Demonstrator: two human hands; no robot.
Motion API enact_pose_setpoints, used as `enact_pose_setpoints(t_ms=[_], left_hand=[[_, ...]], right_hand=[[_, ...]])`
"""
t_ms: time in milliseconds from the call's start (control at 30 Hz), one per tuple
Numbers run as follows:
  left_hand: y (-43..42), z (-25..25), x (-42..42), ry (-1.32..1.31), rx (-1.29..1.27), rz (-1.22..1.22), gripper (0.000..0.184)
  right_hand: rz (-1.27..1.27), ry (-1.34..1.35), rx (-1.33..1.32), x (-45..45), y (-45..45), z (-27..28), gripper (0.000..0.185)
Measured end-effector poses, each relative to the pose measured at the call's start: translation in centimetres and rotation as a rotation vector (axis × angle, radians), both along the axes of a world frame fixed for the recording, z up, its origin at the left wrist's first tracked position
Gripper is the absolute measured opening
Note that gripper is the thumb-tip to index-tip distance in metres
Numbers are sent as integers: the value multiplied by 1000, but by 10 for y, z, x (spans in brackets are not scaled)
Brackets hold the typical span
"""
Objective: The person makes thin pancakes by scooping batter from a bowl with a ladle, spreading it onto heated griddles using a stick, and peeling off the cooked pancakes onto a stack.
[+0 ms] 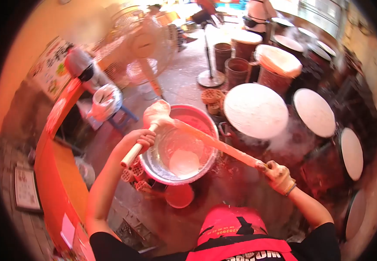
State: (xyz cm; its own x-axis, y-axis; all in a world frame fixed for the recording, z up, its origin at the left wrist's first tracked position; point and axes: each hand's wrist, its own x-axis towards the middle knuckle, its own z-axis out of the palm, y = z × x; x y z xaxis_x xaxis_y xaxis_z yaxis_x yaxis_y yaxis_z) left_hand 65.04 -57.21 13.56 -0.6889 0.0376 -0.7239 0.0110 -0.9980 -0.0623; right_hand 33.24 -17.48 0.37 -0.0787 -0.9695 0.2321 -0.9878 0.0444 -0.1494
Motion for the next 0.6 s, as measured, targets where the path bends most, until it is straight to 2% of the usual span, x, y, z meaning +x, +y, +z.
enact_pose_setpoints(t_ms=[67, 100, 167, 200, 267, 300, 333, 367, 433, 500, 533, 600], left_hand=[[0, -4, -27, -104, -209, -226, 18], [16, 7, -47, -185, -404, -340, 19], [36, 17, -87, -197, -553, -626, 17], [51, 25, -109, -176, -623, -786, 16], [96, 41, -158, -95, -734, -976, 15], [130, 55, -187, -122, -832, -1096, 15], [153, 53, -214, -79, -859, -1200, 8], [200, 71, -242, -116, -1089, -1344, 7], [259, 80, -303, -11, -992, -1518, 14], [336, 88, -373, 205, -1092, -1803, 19], [369, 95, -399, 344, -1162, -1944, 19], [438, 97, -449, 396, -977, -2028, 22]], right_hand=[[-54, -99, -64, -9, 71, -13, 70], [-114, -98, -64, -2, 101, -19, 70], [-382, -181, -387, 19, 161, -32, 63], [-456, -171, -391, 32, 188, -38, 63], [-812, -404, -200, 62, 244, -47, 59], [-871, -319, -280, 78, 266, -53, 57], [-1060, -409, -179, 96, 291, -60, 50], [-1135, -419, -310, 109, 311, -69, 46], [-1322, -462, -518, 135, 335, -80, 40], [-1520, -575, -616, 145, 366, -86, 37], [-1625, -756, -639, 155, 380, -95, 36], [-1635, -988, -952, 163, 389, -65, 41]])
